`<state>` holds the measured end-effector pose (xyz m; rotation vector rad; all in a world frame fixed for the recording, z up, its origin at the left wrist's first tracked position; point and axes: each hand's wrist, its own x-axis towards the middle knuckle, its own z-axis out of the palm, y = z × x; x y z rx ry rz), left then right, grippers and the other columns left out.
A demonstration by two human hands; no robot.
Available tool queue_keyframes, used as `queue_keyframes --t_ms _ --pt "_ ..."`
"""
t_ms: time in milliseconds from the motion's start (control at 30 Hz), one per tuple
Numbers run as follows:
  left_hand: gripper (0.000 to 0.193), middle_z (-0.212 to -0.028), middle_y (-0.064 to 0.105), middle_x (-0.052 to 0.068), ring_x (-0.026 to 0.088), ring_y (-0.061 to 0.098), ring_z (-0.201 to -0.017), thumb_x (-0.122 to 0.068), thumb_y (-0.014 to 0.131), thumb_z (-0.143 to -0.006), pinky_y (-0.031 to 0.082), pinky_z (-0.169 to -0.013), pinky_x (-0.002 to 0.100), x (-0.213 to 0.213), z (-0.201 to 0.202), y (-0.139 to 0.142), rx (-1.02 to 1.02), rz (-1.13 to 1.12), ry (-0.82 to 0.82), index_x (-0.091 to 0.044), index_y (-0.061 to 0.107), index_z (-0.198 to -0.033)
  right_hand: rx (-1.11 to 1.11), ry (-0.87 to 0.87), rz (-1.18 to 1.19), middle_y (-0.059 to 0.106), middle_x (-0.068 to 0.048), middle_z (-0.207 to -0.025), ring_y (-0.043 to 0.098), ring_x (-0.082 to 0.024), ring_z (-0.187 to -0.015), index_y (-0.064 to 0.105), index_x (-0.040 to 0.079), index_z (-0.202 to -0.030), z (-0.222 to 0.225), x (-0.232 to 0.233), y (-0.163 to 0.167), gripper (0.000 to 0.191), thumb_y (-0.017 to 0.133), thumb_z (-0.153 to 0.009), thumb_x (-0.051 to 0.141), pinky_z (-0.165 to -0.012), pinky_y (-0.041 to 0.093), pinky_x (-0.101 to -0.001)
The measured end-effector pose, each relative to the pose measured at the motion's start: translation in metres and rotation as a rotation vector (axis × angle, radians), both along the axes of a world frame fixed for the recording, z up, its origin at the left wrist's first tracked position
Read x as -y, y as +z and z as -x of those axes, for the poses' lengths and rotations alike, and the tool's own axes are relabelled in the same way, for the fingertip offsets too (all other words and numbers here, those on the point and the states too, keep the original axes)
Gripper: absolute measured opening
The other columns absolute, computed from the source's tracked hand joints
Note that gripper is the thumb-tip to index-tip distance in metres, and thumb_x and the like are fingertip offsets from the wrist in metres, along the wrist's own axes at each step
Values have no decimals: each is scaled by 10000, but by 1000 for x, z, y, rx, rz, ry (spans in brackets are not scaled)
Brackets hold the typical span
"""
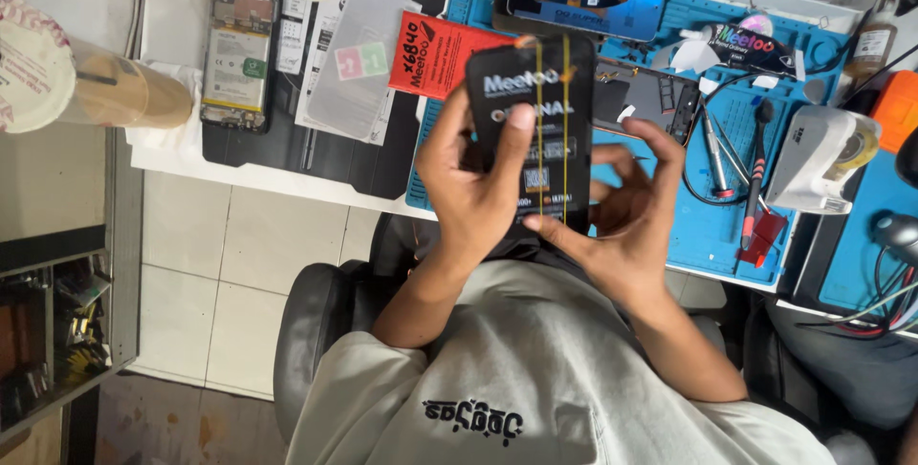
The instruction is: The person holds a smartphone with a newly fitted replacement screen and wraps rubber bands around it one at a time, stretching each band across the phone and rotating the phone to add crisscrossing bands over the screen and back. They continue until the phone is covered in a grid of rubber bands and set it on the work mat.
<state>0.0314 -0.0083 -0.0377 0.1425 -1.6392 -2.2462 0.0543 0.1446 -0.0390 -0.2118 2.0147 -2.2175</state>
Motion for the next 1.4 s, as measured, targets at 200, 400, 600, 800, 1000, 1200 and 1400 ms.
queue_keyframes --t_ms 200,400,600,800,1000,1200,1400 --pt "297 -1254 624 89 82 582 -1113 -94 647 -1124 479 -1027 257 3 3 -22 -71 -177 -16 31 532 -1368 -117 -140 -30 571 -120 -1253 593 -162 -1111 427 4 -1425 -18 7 -24 649 782 -900 -133 -921 549 -264" --pt "375 -1447 540 190 189 563 -1233 -278 558 -1157 476 -1121 334 0 16 -22 -210 -400 -105 -29 399 -1388 123 -232 55 700 -121 -1170 672 -125 -949 520 -32 -1345 -29 4 -39 408 690 -975 -60 -729 590 -273" --pt "509 -1431 555 228 233 618 -1251 -470 425 -1187 549 -1079 350 2 17 -14 -250 -477 -284 -54 418 -1480 183 -227 225 724 -139 -1139 713 -152 -940 565 -54 -1274 -34 -1 -44 327 699 -975 -60 -797 627 -305" --pt "361 -1348 630 244 229 641 -1204 -315 475 -1206 558 -1076 352 8 26 -11 -263 -423 -273 -11 474 -1401 193 -172 175 729 -136 -1108 716 -148 -920 587 -71 -1239 -37 -9 -44 340 725 -929 -61 -804 631 -298" --pt "174 -1126 734 220 210 735 -1032 -103 516 -1169 588 -944 316 22 24 -7 -171 -191 -146 23 561 -1281 151 -154 84 736 -146 -1073 722 -149 -887 582 -80 -1211 -44 -11 -49 315 734 -936 -64 -795 619 -272" --pt "179 -1091 728 156 175 710 -1022 -36 508 -1103 555 -967 279 30 26 -6 -203 -193 -103 50 665 -1096 143 -155 56 741 -145 -1061 726 -141 -876 582 -73 -1221 -47 -12 -52 335 740 -927 -43 -800 627 -276" --pt "70 -1079 700 100 118 647 -975 37 606 -1062 514 -912 236 27 25 -9 -162 -97 8 38 665 -1100 129 -154 87 722 -168 -1118 723 -165 -920 600 -87 -1254 -49 -11 -47 314 712 -963 -55 -834 651 -327"
